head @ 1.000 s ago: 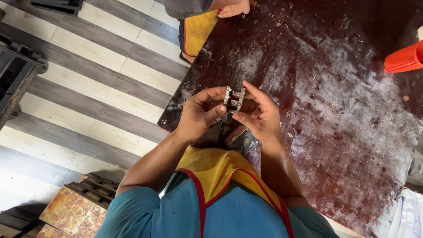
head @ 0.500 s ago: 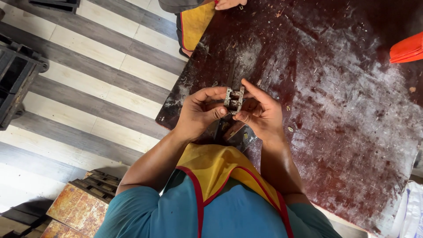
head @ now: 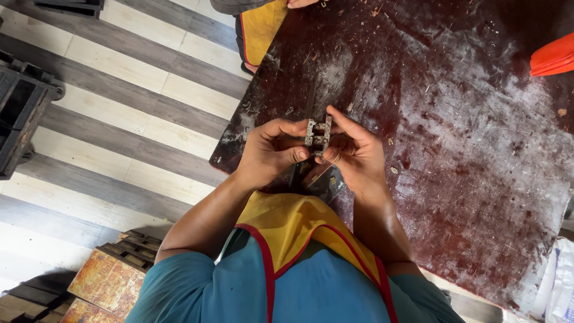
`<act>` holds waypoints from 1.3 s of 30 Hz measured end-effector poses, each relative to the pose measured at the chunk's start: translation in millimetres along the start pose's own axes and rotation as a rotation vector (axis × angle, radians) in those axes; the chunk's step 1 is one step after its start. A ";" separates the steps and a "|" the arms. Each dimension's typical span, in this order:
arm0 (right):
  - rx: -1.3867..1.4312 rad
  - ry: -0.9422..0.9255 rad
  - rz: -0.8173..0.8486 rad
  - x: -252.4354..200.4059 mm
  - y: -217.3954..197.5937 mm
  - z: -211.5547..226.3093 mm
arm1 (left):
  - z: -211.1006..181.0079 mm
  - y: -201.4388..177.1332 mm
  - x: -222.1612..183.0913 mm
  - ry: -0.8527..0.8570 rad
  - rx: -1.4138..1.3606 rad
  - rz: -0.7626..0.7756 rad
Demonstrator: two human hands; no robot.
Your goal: Dismantling and repairing or cleaning an electrical contactor on a bakery work table.
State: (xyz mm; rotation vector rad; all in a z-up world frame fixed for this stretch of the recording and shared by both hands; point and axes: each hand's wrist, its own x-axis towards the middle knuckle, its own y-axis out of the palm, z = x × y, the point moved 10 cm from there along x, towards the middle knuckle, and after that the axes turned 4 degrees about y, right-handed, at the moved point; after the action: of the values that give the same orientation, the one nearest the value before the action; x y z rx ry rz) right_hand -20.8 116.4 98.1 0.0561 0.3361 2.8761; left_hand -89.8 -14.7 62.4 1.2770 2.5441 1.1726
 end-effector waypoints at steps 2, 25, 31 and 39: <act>0.024 0.020 -0.016 -1.4 1.8 0.6 | 5.5 -5.5 -4.1 0.008 0.048 -0.015; -0.401 -0.167 -0.167 -14.7 11.1 35.9 | 0.7 4.4 -17.8 0.072 0.529 -0.314; -0.349 -0.026 -0.169 -14.5 4.1 32.6 | 0.3 8.2 -13.1 0.067 0.269 -0.196; -0.325 -0.062 -0.177 -17.7 -3.8 30.2 | 8.1 -1.9 -14.4 0.014 0.278 -0.185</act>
State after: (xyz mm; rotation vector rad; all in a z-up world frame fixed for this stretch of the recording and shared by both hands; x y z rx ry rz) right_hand -0.7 122.4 126.4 0.0532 -0.1340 2.7076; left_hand -78.7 -20.7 51.6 1.0484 2.8393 0.8180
